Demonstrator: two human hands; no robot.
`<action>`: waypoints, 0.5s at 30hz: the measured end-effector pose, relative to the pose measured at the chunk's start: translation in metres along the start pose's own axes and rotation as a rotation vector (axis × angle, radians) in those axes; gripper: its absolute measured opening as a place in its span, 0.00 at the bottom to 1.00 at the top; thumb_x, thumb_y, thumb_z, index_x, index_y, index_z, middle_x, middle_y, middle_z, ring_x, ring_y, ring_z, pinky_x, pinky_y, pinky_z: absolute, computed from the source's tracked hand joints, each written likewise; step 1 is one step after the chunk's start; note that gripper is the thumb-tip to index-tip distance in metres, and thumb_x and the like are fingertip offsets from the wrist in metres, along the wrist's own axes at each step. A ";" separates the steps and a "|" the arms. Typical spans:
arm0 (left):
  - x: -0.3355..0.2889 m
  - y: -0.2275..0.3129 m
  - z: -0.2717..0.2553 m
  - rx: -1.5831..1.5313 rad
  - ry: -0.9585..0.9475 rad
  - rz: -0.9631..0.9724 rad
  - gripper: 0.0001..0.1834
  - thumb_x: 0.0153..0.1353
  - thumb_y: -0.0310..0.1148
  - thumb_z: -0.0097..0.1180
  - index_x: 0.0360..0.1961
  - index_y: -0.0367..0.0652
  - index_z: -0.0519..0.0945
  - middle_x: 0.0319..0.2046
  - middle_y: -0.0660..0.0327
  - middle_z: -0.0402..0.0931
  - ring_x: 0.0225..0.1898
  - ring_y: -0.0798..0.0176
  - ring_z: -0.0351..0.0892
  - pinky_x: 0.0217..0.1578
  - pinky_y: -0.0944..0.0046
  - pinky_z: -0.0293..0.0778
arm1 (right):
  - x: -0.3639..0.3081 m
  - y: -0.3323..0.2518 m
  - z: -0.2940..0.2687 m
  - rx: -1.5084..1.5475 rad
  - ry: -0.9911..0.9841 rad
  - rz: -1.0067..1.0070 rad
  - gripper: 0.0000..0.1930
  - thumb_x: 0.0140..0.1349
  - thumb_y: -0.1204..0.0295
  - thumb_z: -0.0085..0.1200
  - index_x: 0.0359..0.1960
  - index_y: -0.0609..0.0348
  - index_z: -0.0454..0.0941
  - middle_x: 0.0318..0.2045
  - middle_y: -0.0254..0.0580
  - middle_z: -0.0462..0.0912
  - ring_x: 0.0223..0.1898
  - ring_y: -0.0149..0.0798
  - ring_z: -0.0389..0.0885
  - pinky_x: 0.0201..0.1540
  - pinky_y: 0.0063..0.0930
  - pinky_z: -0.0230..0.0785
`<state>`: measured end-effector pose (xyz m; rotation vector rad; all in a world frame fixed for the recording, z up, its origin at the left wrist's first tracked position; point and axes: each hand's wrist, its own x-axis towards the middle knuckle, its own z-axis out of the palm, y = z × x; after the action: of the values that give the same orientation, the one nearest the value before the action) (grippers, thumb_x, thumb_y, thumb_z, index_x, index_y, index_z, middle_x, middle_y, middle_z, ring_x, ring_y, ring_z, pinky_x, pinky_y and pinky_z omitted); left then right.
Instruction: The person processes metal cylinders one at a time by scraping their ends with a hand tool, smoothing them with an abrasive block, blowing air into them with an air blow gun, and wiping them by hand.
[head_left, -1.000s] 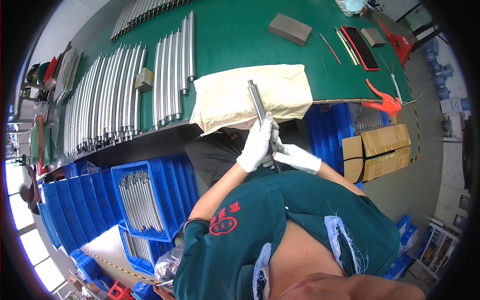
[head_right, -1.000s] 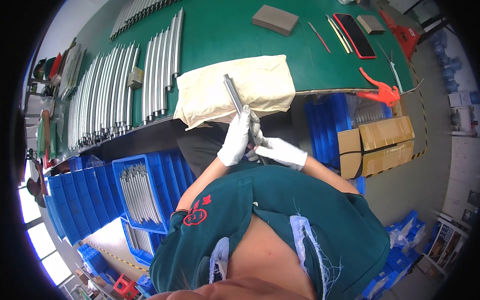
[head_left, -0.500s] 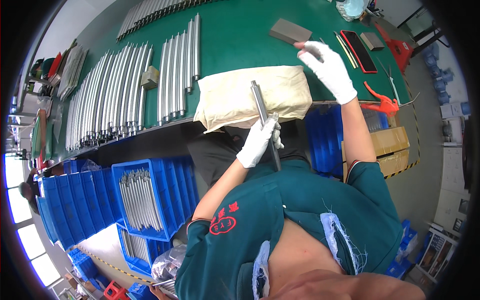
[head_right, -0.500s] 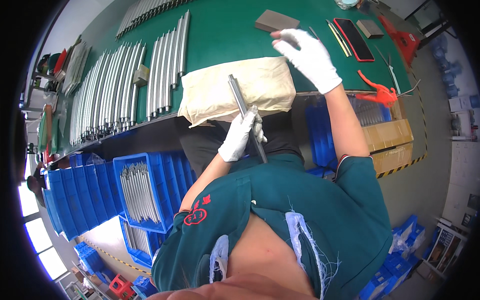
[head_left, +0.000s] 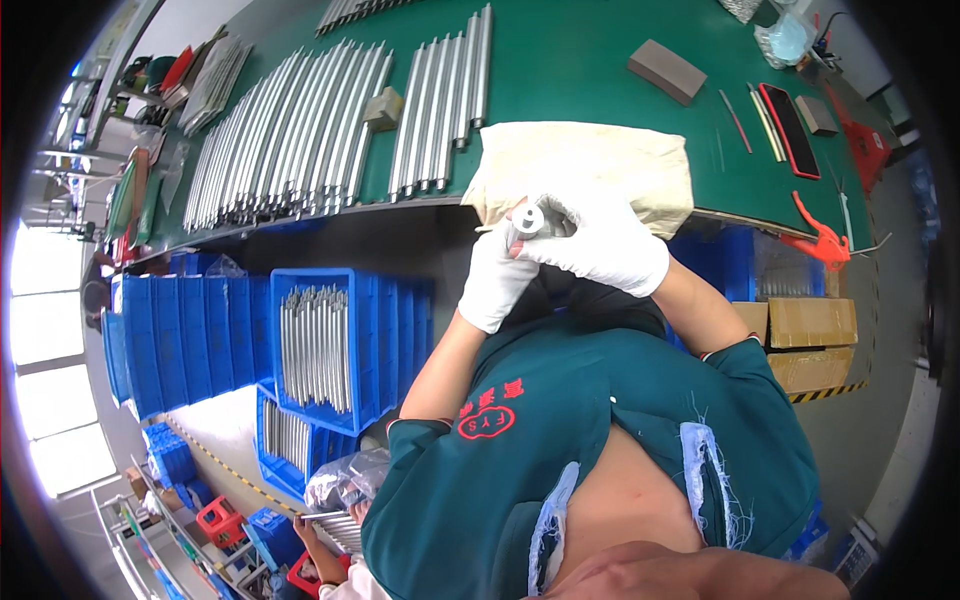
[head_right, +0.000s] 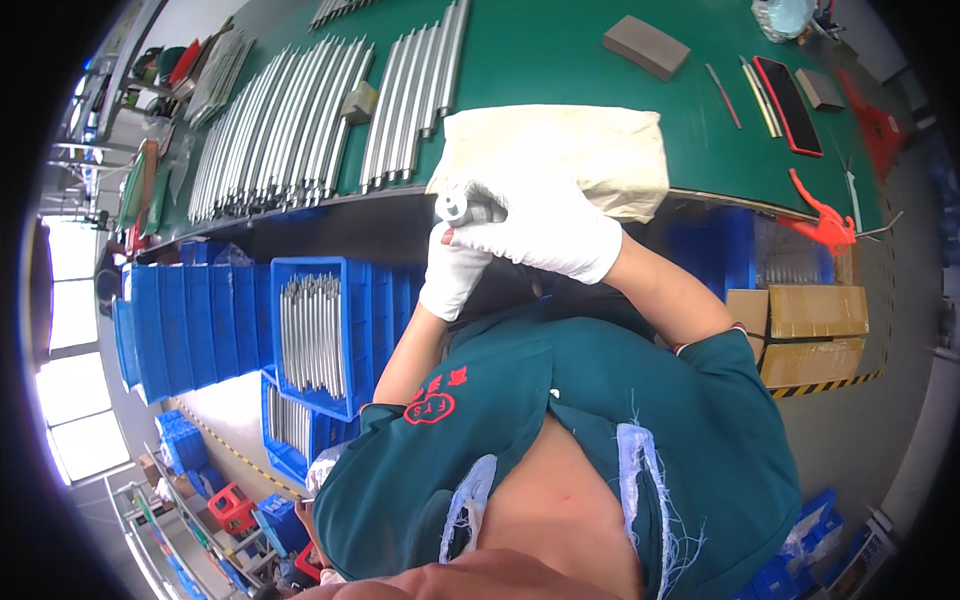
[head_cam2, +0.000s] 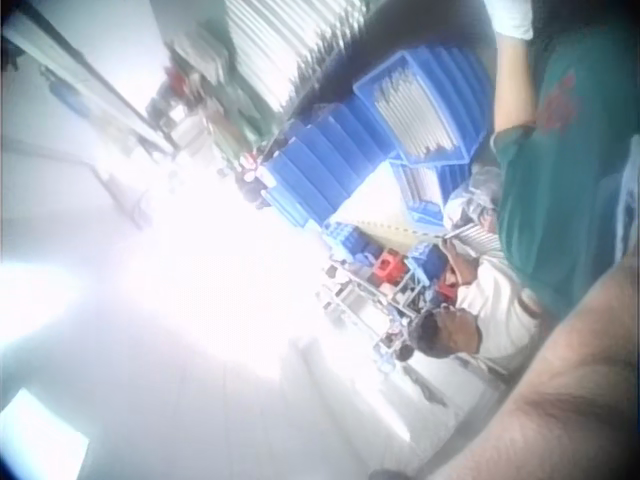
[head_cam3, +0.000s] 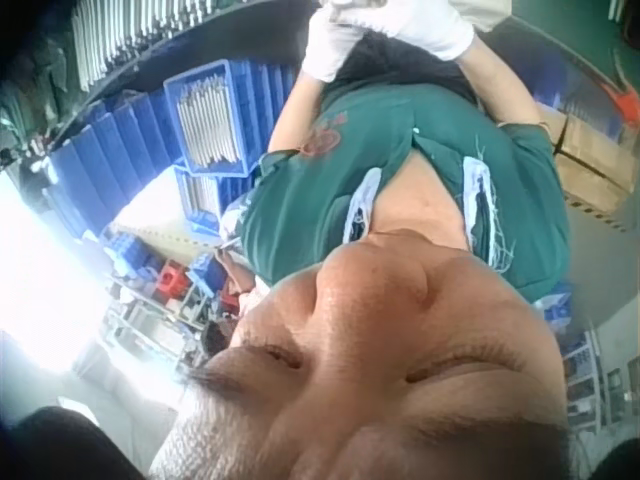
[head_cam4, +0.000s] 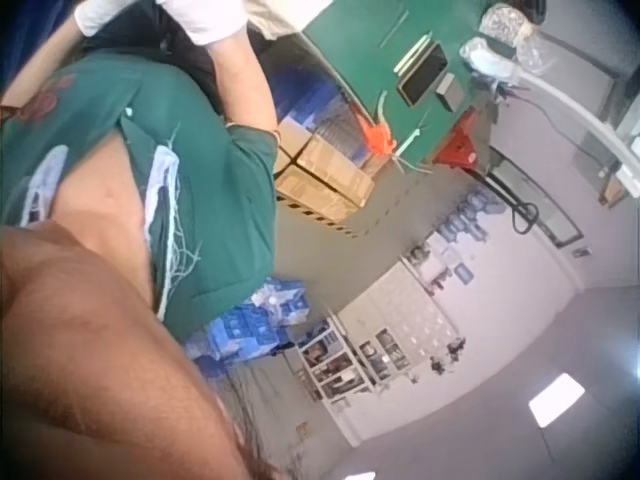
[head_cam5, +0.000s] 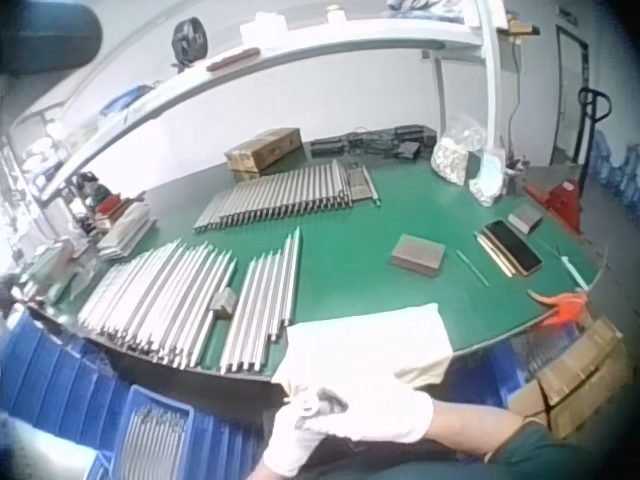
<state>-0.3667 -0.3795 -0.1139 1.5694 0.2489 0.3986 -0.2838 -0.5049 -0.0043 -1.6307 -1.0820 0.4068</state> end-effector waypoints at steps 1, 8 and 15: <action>-0.001 -0.001 -0.011 0.045 0.000 -0.010 0.12 0.52 0.23 0.53 0.40 0.40 0.76 0.29 0.58 0.79 0.33 0.63 0.80 0.36 0.68 0.73 | 0.002 -0.001 0.006 0.062 -0.072 0.026 0.12 0.47 0.76 0.63 0.34 0.61 0.76 0.32 0.36 0.78 0.34 0.30 0.75 0.42 0.26 0.67; -0.021 -0.009 -0.045 0.214 0.126 0.063 0.05 0.51 0.22 0.55 0.30 0.41 0.73 0.24 0.61 0.76 0.26 0.70 0.76 0.29 0.71 0.70 | 0.007 0.007 0.038 -0.105 -0.159 -0.053 0.13 0.52 0.63 0.57 0.38 0.54 0.76 0.32 0.41 0.79 0.37 0.42 0.78 0.42 0.31 0.69; -0.024 -0.013 -0.047 0.296 0.180 0.129 0.08 0.47 0.19 0.54 0.29 0.41 0.74 0.24 0.63 0.76 0.26 0.72 0.75 0.28 0.72 0.70 | 0.008 0.006 0.036 -0.186 -0.276 -0.131 0.10 0.54 0.65 0.54 0.37 0.51 0.76 0.32 0.39 0.76 0.37 0.42 0.77 0.41 0.31 0.69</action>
<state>-0.4058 -0.3456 -0.1290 1.8475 0.3589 0.6280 -0.3031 -0.4773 -0.0201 -1.6872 -1.4631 0.4652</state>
